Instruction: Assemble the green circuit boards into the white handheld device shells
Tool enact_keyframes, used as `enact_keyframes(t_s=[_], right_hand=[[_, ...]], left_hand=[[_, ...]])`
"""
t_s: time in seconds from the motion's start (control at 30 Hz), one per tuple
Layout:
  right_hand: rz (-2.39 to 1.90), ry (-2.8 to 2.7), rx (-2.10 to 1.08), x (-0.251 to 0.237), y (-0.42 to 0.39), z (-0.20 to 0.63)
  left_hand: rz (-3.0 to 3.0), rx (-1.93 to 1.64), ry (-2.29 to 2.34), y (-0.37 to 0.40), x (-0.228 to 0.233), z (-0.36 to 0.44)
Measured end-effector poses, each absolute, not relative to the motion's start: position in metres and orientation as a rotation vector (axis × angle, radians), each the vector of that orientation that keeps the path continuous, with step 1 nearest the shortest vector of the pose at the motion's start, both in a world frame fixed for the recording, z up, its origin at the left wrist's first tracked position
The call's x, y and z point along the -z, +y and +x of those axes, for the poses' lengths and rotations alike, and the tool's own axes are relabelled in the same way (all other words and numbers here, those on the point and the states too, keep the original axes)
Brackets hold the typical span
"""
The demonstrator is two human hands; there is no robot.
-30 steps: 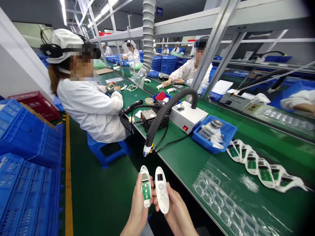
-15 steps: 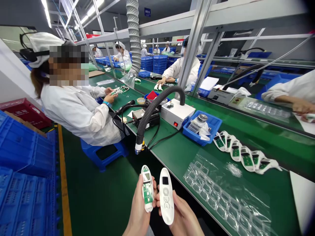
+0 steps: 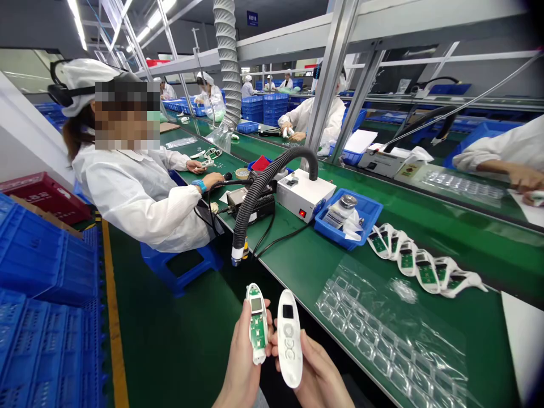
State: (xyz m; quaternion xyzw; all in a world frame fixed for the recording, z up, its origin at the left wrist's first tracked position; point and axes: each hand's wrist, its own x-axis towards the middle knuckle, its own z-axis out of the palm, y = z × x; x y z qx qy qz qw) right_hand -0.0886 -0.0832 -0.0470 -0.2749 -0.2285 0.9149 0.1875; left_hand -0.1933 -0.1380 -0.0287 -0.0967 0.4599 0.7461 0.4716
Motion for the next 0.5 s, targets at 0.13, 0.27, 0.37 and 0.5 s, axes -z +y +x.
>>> enact_keyframes(t_s=[0.13,0.27,0.37,0.5], right_hand=[[-0.828,-0.807,-2.452,0.05,-0.082,-0.086],[-0.902,-0.99,-2.209,0.052,-0.08,-0.085],[-0.905,-1.054,-2.187,0.053,-0.078,-0.084],[-0.927,-1.02,-2.197,0.053,-0.077,-0.083]], left_hand=[[-0.136,-1.834,1.306,-0.142,0.029,-0.195],[0.104,-1.781,1.377,-0.141,0.027,-0.193],[0.239,-1.722,1.329,-0.137,0.027,-0.186],[0.322,-1.724,1.342,-0.133,0.03,-0.177]])
